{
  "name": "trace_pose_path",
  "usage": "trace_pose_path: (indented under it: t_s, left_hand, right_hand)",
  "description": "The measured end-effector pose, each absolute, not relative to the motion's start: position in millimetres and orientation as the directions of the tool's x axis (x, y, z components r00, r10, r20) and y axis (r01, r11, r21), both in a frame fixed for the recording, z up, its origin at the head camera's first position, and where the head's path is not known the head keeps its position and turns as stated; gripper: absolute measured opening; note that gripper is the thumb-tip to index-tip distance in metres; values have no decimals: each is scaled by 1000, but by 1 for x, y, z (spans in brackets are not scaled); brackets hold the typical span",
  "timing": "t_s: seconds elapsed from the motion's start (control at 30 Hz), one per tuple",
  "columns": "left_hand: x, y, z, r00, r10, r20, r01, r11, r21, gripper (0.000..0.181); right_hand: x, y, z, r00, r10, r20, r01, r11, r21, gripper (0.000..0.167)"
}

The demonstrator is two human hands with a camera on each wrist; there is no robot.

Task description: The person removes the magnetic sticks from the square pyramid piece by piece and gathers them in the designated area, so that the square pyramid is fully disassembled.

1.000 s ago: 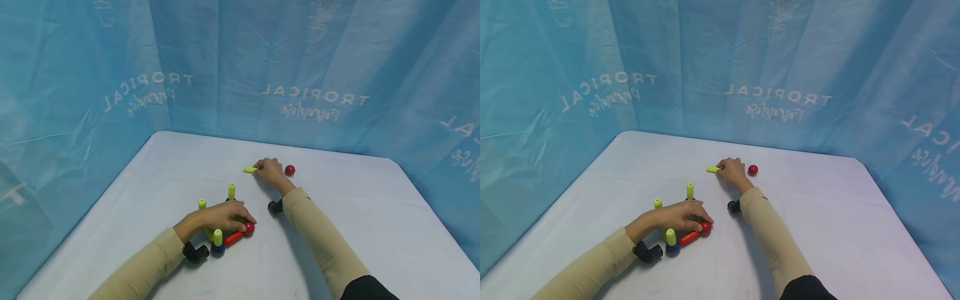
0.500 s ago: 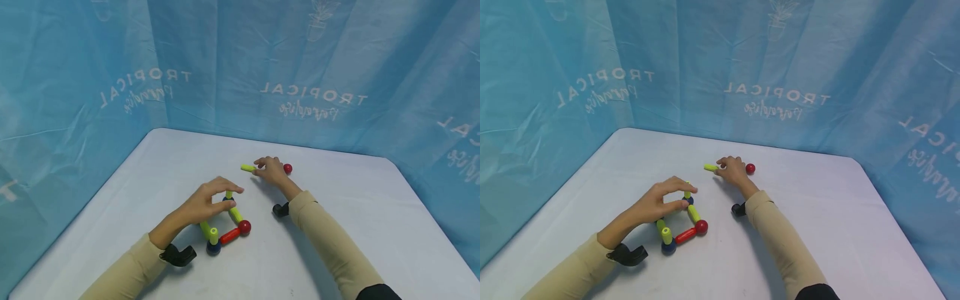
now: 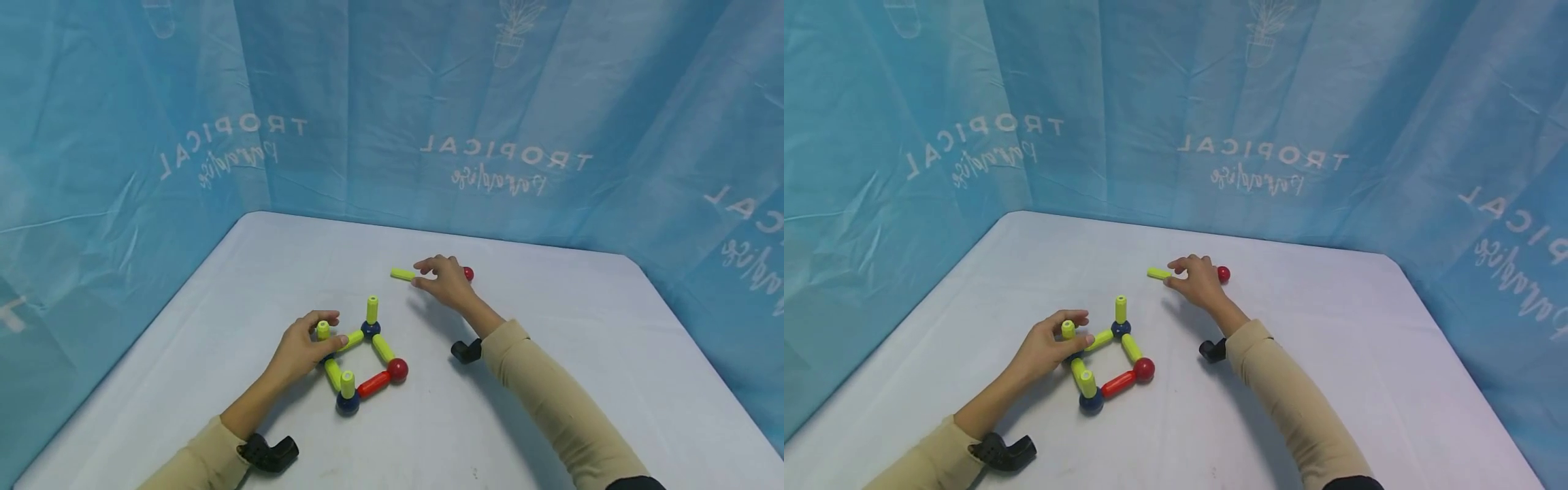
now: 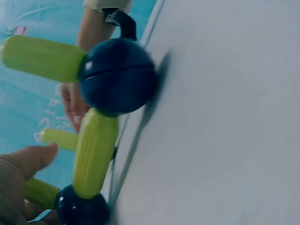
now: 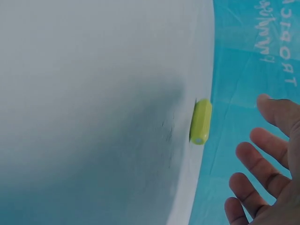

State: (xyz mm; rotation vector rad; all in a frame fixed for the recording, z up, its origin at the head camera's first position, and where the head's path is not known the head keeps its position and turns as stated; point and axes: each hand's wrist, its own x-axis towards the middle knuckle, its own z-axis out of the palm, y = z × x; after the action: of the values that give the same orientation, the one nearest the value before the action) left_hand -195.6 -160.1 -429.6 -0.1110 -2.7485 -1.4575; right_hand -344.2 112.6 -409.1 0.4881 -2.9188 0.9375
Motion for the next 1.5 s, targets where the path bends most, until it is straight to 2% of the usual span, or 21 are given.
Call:
trace_pose_path:
  t_s: [0.3, 0.43, 0.6, 0.73, 0.97, 1.2, 1.5]
  left_hand:
    - [-199, -154, -439, -999, 34, 6, 25, 596, 803, 25]
    - [-206, -156, -440, -997, 71, -12, 33, 607, 794, 23]
    - [-221, -161, -440, -976, 209, -67, 67, 575, 816, 21]
    - [-236, -167, -438, -936, 341, -92, 113, 537, 836, 22]
    - [-252, -174, -437, -891, 438, -121, 128, 497, 858, 26]
    - [-254, -174, -439, -888, 444, -120, 134, 498, 857, 27]
    - [-254, -178, -437, -889, 441, -120, 134, 502, 854, 27]
  right_hand:
    - [-324, 108, -404, -946, -301, 118, -307, 723, -619, 39]
    - [-312, 103, -397, -912, -400, 92, -363, 682, -635, 41]
    - [-296, 95, -387, -835, -547, 55, -449, 621, -643, 45]
    - [-286, 90, -380, -800, -597, 49, -488, 603, -632, 41]
    - [-276, 82, -375, -756, -651, 66, -593, 640, -489, 33]
    - [-270, 82, -376, -767, -637, 80, -606, 677, -417, 26]
    - [-265, 106, -393, -846, -532, 36, -466, 706, -533, 24]
